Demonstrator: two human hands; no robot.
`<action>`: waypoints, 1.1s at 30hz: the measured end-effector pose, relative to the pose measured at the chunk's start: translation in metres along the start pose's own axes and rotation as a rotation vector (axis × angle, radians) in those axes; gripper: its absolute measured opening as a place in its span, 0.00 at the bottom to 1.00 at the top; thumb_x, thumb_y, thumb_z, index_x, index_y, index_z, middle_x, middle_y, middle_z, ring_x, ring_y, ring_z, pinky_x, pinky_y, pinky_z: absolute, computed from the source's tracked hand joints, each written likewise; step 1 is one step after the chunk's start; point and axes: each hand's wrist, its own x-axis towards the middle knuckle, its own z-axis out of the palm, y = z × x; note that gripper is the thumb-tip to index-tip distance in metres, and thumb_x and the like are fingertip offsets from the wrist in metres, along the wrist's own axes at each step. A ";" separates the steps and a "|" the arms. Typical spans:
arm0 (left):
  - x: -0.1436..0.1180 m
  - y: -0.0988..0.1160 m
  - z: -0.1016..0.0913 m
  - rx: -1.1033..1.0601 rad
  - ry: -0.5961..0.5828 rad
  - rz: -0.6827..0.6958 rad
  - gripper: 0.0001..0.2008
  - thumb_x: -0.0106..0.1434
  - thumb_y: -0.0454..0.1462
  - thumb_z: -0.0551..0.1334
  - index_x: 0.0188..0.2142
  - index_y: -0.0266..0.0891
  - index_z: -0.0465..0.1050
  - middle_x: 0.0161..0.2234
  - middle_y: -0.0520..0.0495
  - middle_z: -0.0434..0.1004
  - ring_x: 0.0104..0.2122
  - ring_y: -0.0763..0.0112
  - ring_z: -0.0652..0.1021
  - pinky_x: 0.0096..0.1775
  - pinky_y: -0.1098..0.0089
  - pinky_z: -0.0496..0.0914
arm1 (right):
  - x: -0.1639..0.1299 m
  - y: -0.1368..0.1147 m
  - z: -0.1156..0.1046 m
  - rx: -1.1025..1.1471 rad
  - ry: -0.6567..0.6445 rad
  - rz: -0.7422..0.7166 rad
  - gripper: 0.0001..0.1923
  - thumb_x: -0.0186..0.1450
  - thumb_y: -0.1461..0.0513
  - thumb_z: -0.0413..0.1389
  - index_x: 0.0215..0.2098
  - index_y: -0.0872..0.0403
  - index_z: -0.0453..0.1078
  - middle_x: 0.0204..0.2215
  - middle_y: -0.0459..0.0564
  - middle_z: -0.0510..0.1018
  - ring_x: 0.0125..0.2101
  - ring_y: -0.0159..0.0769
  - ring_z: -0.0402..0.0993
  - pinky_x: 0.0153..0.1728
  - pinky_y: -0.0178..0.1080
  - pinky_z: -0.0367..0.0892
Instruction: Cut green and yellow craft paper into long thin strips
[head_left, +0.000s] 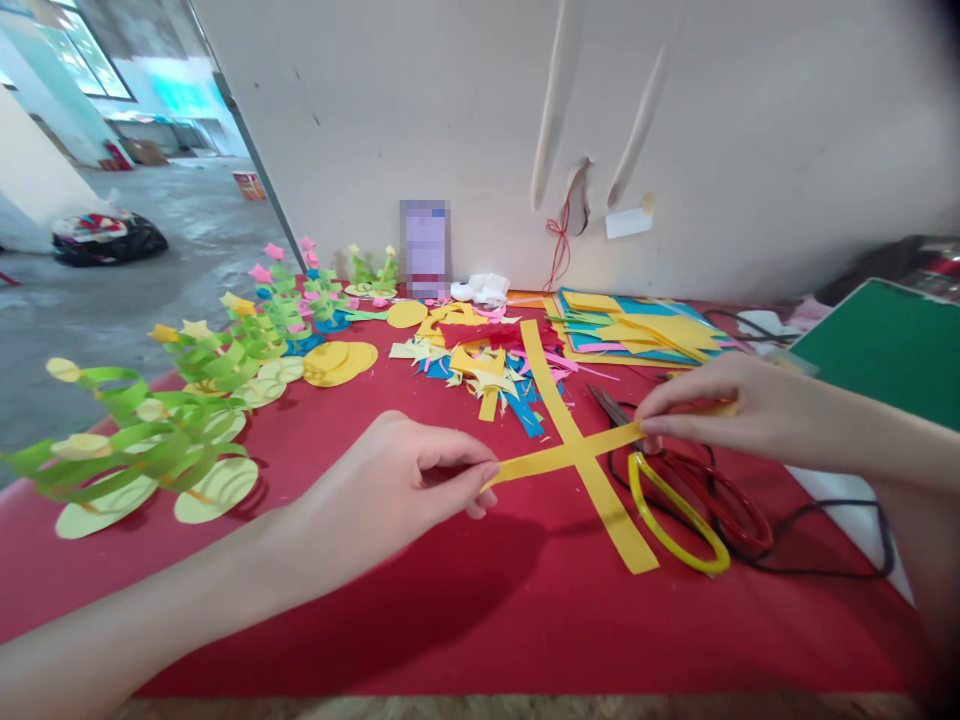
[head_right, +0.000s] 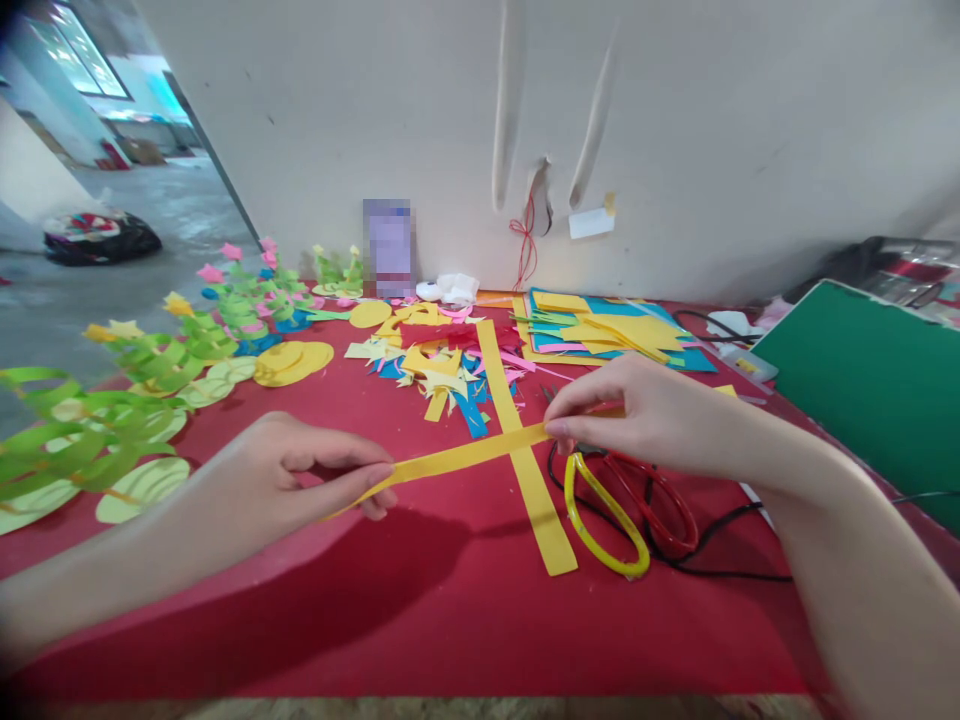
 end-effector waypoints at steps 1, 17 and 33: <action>0.001 0.000 0.001 -0.014 -0.015 -0.001 0.10 0.60 0.38 0.55 0.28 0.41 0.73 0.25 0.57 0.77 0.25 0.80 0.76 0.28 0.83 0.67 | 0.001 -0.003 0.001 -0.019 -0.063 -0.021 0.13 0.57 0.54 0.52 0.30 0.51 0.74 0.28 0.47 0.78 0.28 0.33 0.72 0.27 0.33 0.63; 0.000 0.004 0.005 -0.085 -0.083 -0.024 0.10 0.60 0.36 0.54 0.27 0.42 0.73 0.25 0.59 0.77 0.26 0.81 0.75 0.30 0.84 0.66 | -0.004 -0.057 0.053 0.185 -0.030 -0.150 0.09 0.60 0.63 0.49 0.28 0.53 0.71 0.24 0.43 0.76 0.22 0.27 0.67 0.25 0.30 0.60; 0.002 0.003 -0.001 -0.015 -0.009 -0.034 0.09 0.59 0.36 0.54 0.25 0.41 0.70 0.23 0.57 0.75 0.25 0.79 0.74 0.28 0.82 0.67 | 0.000 -0.043 0.033 0.144 -0.033 -0.100 0.08 0.58 0.61 0.51 0.26 0.52 0.71 0.25 0.43 0.76 0.26 0.30 0.70 0.29 0.30 0.64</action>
